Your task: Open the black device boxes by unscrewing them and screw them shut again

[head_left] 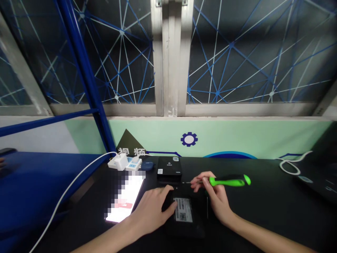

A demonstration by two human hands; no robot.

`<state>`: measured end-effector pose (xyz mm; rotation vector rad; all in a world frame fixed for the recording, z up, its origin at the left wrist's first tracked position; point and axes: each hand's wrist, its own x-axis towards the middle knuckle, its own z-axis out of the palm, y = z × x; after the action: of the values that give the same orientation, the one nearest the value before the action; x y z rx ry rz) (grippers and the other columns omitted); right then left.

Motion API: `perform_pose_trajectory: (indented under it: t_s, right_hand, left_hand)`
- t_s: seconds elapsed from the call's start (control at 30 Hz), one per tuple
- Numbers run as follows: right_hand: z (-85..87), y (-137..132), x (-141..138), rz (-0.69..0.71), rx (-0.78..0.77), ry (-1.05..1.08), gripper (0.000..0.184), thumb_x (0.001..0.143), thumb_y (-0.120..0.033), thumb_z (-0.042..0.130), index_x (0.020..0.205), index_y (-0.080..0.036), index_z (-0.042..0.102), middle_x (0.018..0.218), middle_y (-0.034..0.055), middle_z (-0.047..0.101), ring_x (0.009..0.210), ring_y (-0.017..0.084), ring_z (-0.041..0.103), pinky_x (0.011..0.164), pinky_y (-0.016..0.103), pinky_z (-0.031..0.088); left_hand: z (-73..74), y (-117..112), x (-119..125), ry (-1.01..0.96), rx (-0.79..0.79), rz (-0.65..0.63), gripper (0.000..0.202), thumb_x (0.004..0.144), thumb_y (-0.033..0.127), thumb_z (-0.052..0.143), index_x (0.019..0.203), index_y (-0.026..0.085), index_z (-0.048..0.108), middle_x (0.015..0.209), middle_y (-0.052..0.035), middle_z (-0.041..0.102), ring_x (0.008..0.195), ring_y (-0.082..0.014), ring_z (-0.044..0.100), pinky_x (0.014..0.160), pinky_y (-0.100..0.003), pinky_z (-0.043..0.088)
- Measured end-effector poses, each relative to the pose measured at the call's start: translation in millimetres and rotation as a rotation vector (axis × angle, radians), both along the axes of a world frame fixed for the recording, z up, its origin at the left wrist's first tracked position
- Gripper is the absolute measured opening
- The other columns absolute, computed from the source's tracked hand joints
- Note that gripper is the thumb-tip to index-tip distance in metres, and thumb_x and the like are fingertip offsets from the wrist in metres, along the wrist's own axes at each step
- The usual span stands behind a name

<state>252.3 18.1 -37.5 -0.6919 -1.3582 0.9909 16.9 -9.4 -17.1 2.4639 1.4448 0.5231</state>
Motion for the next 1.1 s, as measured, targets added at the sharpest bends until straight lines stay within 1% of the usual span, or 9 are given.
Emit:
perform_pose_trajectory:
  t_s: [0.1, 0.2, 0.3, 0.43, 0.57, 0.63, 0.83, 1.0, 1.1]
  right_hand:
    - [2.6, -0.6, 4.8, 0.096, -0.031, -0.040, 0.019, 0.097, -0.039, 0.052, 0.097, -0.020, 0.057, 0.095, 0.0097, 0.072, 0.083, 0.022, 0.068, 0.078, 0.036, 0.054]
    - [1.5, -2.1, 9.1, 0.229, -0.020, -0.060, 0.029, 0.097, -0.046, 0.048, 0.097, -0.019, 0.059, 0.104, 0.0140, 0.071, 0.094, 0.028, 0.068, 0.084, 0.044, 0.053]
    - [-1.5, -1.9, 10.1, 0.300, -0.032, -0.027, 0.036, 0.097, -0.049, 0.043, 0.098, -0.018, 0.061, 0.108, 0.0155, 0.071, 0.100, 0.032, 0.067, 0.087, 0.048, 0.052]
    - [-2.1, 0.9, 8.4, 0.234, -0.016, -0.053, 0.041, 0.100, -0.045, 0.035, 0.088, -0.018, 0.064, 0.102, 0.0131, 0.069, 0.094, 0.028, 0.065, 0.084, 0.043, 0.051]
    - [1.7, 2.3, 8.1, 0.082, 0.111, -0.180, 0.045, 0.101, -0.040, 0.036, 0.070, -0.018, 0.062, 0.084, 0.0077, 0.062, 0.080, 0.021, 0.057, 0.078, 0.035, 0.045]
    - [4.3, 1.7, 8.1, 0.059, 0.140, -0.215, 0.046, 0.101, -0.039, 0.037, 0.066, -0.018, 0.059, 0.079, 0.0061, 0.059, 0.077, 0.020, 0.055, 0.075, 0.034, 0.043]
    - [11.0, -1.5, 6.5, 0.102, 0.116, -0.266, 0.039, 0.100, -0.037, 0.046, 0.069, -0.018, 0.061, 0.077, 0.0055, 0.061, 0.072, 0.019, 0.057, 0.069, 0.033, 0.044]
    - [13.1, -2.2, 5.7, 0.132, 0.100, -0.265, 0.039, 0.100, -0.036, 0.046, 0.069, -0.018, 0.061, 0.076, 0.0051, 0.061, 0.070, 0.019, 0.057, 0.066, 0.032, 0.045]
    - [13.1, -2.2, 6.1, 0.133, 0.105, -0.272, 0.039, 0.100, -0.035, 0.046, 0.069, -0.018, 0.061, 0.075, 0.0048, 0.060, 0.071, 0.019, 0.057, 0.067, 0.032, 0.045]
  left_hand:
    - [-0.6, -0.2, 0.5, 0.023, 0.010, 0.014, 0.032, 0.096, 0.044, 0.047, 0.121, 0.025, 0.055, 0.093, -0.0037, 0.068, 0.081, -0.0234, 0.065, 0.072, -0.032, 0.046]
    - [-1.3, -0.1, 0.6, 0.040, 0.013, 0.011, 0.033, 0.096, 0.044, 0.045, 0.122, 0.025, 0.054, 0.091, -0.0035, 0.067, 0.080, -0.0237, 0.065, 0.071, -0.032, 0.046]
    - [-2.3, 0.6, 0.3, 0.049, 0.013, 0.012, 0.041, 0.096, 0.044, 0.045, 0.133, 0.026, 0.046, 0.090, -0.0032, 0.067, 0.079, -0.0236, 0.064, 0.070, -0.032, 0.045]
    - [-4.3, 1.6, -0.4, 0.074, 0.012, 0.021, 0.056, 0.097, 0.045, 0.044, 0.148, 0.026, 0.031, 0.089, -0.0033, 0.066, 0.077, -0.0233, 0.063, 0.068, -0.031, 0.045]
    - [-5.6, 2.5, -1.1, 0.104, 0.006, 0.013, 0.059, 0.098, 0.046, 0.042, 0.151, 0.027, 0.027, 0.081, -0.0010, 0.064, 0.073, -0.0224, 0.062, 0.068, -0.032, 0.045]
    - [-5.4, 2.8, -1.3, 0.113, 0.003, 0.019, 0.059, 0.098, 0.046, 0.042, 0.152, 0.027, 0.028, 0.078, -0.0003, 0.063, 0.072, -0.0219, 0.061, 0.068, -0.031, 0.045]
    - [-3.8, 2.5, -0.9, 0.114, -0.006, 0.017, 0.054, 0.098, 0.047, 0.043, 0.149, 0.034, 0.035, 0.076, 0.0000, 0.062, 0.072, -0.0217, 0.063, 0.068, -0.029, 0.046]
    - [-2.0, 1.9, 0.9, 0.095, 0.005, 0.010, 0.046, 0.098, 0.049, 0.041, 0.141, 0.033, 0.048, 0.077, -0.0010, 0.063, 0.073, -0.0214, 0.064, 0.070, -0.030, 0.047]
    - [-1.3, 1.9, 1.7, 0.096, 0.004, 0.011, 0.044, 0.098, 0.048, 0.041, 0.139, 0.033, 0.050, 0.079, -0.0018, 0.065, 0.073, -0.0223, 0.064, 0.070, -0.031, 0.047]
